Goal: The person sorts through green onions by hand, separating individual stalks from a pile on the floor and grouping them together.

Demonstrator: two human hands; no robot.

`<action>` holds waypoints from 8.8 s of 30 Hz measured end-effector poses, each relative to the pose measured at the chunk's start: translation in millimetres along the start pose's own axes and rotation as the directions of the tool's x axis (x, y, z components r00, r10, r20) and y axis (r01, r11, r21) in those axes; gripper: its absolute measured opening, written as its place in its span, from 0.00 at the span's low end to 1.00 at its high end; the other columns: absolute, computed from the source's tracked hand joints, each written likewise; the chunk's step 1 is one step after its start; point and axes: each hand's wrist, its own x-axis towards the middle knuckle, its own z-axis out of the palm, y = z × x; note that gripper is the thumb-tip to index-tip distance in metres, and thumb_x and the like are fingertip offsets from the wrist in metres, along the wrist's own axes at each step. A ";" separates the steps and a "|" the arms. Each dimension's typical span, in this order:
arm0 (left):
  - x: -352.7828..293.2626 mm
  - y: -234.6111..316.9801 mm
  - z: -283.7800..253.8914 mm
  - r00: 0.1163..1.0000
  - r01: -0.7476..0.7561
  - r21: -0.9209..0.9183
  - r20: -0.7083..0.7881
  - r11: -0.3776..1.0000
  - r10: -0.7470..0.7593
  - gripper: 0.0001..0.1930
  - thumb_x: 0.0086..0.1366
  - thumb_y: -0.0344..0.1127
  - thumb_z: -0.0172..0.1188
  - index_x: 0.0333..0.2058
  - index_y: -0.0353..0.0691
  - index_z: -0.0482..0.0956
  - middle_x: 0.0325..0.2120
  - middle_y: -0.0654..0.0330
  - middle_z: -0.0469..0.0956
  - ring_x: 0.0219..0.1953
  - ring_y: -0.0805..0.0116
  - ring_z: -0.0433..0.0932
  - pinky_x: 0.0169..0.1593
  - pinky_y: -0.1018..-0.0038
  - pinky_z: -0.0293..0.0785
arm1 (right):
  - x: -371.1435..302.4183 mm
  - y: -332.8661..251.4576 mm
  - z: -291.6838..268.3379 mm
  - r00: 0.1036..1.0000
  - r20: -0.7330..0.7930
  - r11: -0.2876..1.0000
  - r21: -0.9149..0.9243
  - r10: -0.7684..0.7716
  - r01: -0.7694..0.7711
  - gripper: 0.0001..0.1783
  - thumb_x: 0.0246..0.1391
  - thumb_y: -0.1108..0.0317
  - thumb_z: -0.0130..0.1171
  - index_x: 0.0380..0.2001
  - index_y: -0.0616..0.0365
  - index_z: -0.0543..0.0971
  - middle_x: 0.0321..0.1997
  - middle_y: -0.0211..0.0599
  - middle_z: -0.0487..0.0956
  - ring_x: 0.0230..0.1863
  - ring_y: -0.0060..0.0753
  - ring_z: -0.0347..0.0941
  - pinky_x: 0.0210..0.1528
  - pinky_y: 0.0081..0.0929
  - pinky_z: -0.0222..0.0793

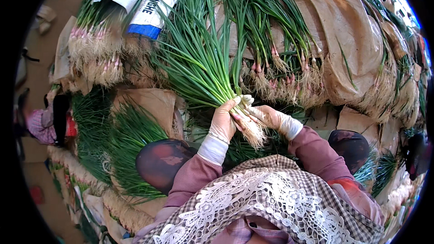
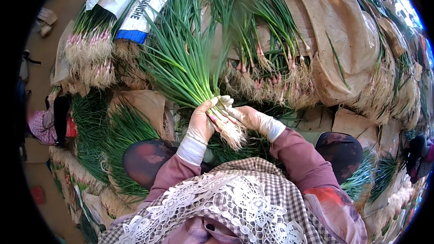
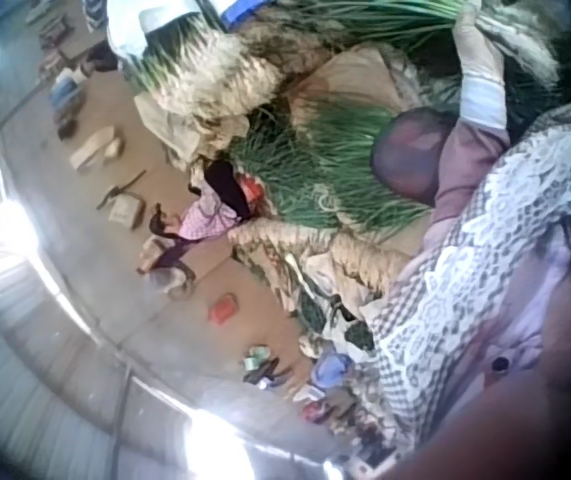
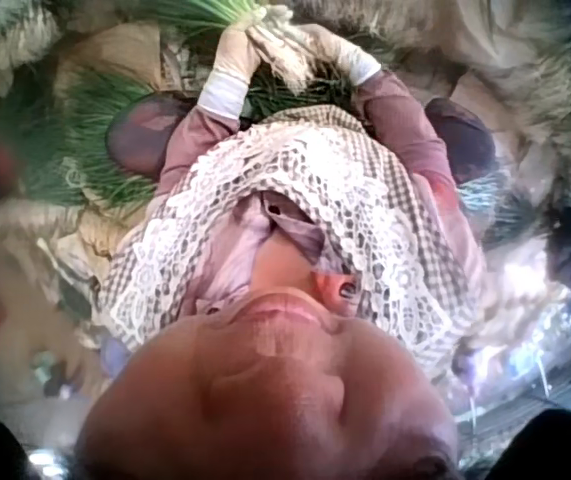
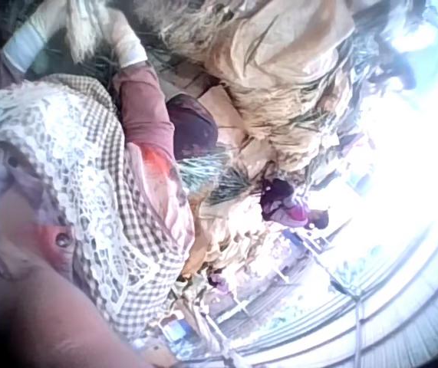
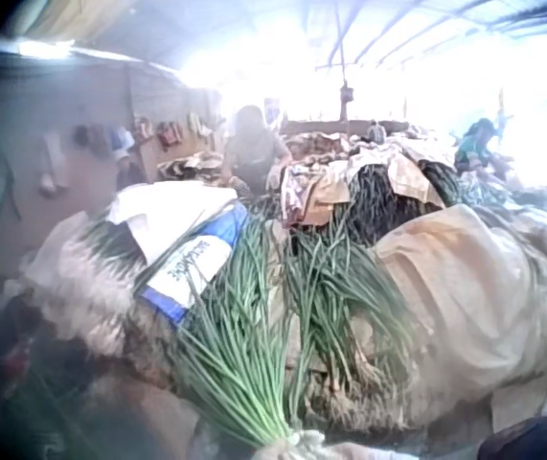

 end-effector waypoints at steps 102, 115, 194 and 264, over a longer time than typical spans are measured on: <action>-40.5 -87.6 156.0 0.923 -0.184 0.793 0.342 0.581 -0.175 0.18 0.55 0.37 0.46 0.41 0.30 0.63 0.20 0.60 0.68 0.21 0.75 0.66 0.26 0.82 0.65 | -395.6 30.6 -132.1 -0.335 -0.806 0.663 -0.592 -0.488 0.459 0.25 0.38 0.66 0.56 0.39 0.65 0.62 0.26 0.48 0.72 0.17 0.38 0.70 0.18 0.31 0.70; 28.8 -65.3 102.3 0.987 -0.019 0.756 0.118 0.654 -0.107 0.17 0.56 0.37 0.45 0.44 0.38 0.64 0.28 0.64 0.69 0.30 0.73 0.67 0.35 0.79 0.65 | -487.2 353.5 -186.2 -0.829 -0.555 0.828 -0.431 0.071 0.360 0.28 0.31 0.82 0.53 0.42 0.66 0.62 0.39 0.38 0.68 0.36 0.32 0.66 0.42 0.23 0.62; 7.9 -70.4 49.4 0.992 0.105 0.738 -0.122 0.667 -0.022 0.19 0.56 0.40 0.45 0.43 0.33 0.65 0.27 0.58 0.70 0.30 0.66 0.70 0.36 0.73 0.66 | -279.1 296.8 -270.3 0.386 -0.921 0.347 -0.380 -0.055 -0.858 0.10 0.42 0.71 0.45 0.28 0.50 0.76 0.32 0.39 0.72 0.36 0.42 0.69 0.35 0.32 0.66; 26.6 3.8 28.3 0.978 -0.202 0.205 -0.007 0.958 0.208 0.23 0.61 0.46 0.37 0.40 0.29 0.67 0.24 0.56 0.71 0.28 0.72 0.70 0.33 0.75 0.68 | 13.3 -88.6 -23.9 0.707 -0.273 0.218 -0.961 -0.652 -0.170 0.14 0.44 0.57 0.50 0.31 0.52 0.74 0.28 0.40 0.74 0.32 0.37 0.70 0.36 0.31 0.64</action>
